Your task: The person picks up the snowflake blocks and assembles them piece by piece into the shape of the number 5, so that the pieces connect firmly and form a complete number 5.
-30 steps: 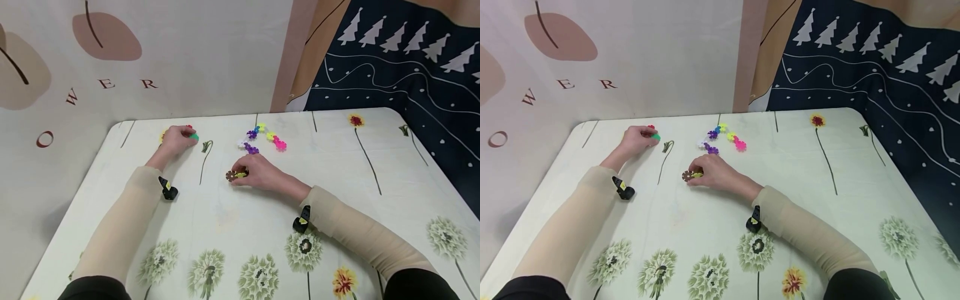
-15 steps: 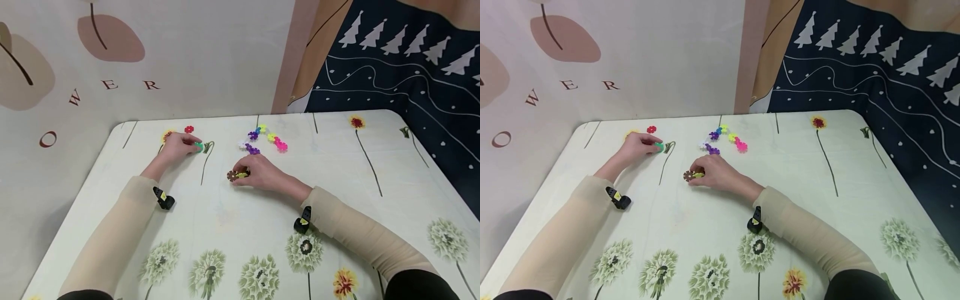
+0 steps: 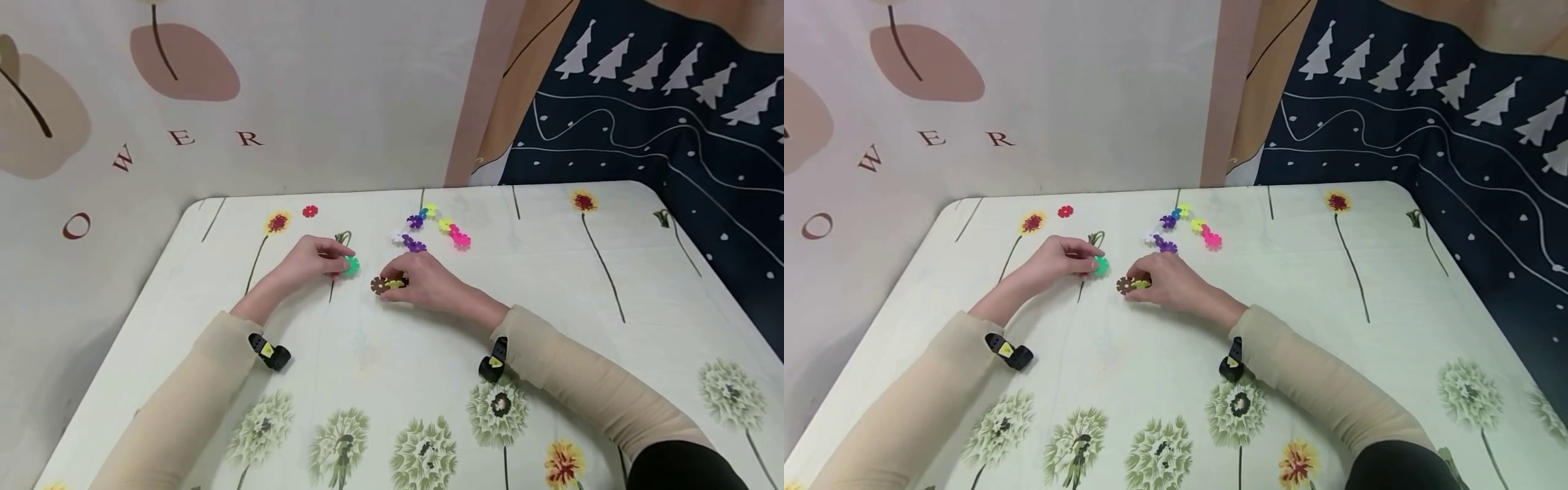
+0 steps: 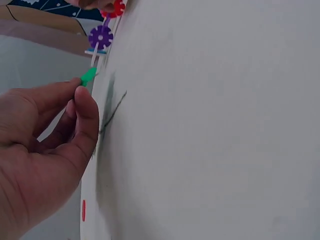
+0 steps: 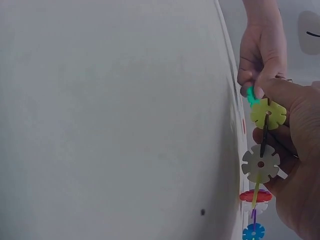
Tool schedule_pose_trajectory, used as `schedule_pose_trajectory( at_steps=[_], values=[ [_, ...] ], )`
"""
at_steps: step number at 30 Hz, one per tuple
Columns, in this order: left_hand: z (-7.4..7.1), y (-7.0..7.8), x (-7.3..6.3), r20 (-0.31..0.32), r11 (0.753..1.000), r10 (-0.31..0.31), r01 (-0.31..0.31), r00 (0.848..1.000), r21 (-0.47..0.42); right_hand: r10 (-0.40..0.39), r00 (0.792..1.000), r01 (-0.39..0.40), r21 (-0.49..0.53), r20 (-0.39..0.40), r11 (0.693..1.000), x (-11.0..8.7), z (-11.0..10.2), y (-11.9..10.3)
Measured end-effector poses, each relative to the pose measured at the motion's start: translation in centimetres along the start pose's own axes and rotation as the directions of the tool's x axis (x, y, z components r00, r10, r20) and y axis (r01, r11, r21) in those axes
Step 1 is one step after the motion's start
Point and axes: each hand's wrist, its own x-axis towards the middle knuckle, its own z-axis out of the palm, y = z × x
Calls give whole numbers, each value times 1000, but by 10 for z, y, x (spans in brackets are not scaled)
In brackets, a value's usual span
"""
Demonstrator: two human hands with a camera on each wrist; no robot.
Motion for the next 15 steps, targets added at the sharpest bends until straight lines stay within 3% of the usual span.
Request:
schedule_pose_trajectory(
  at_steps=[15],
  values=[
    [12,13,-22,123,995,59,-48,991,-90,-11,1000,11,22,-5,1000,0,-1,-1]
  ],
)
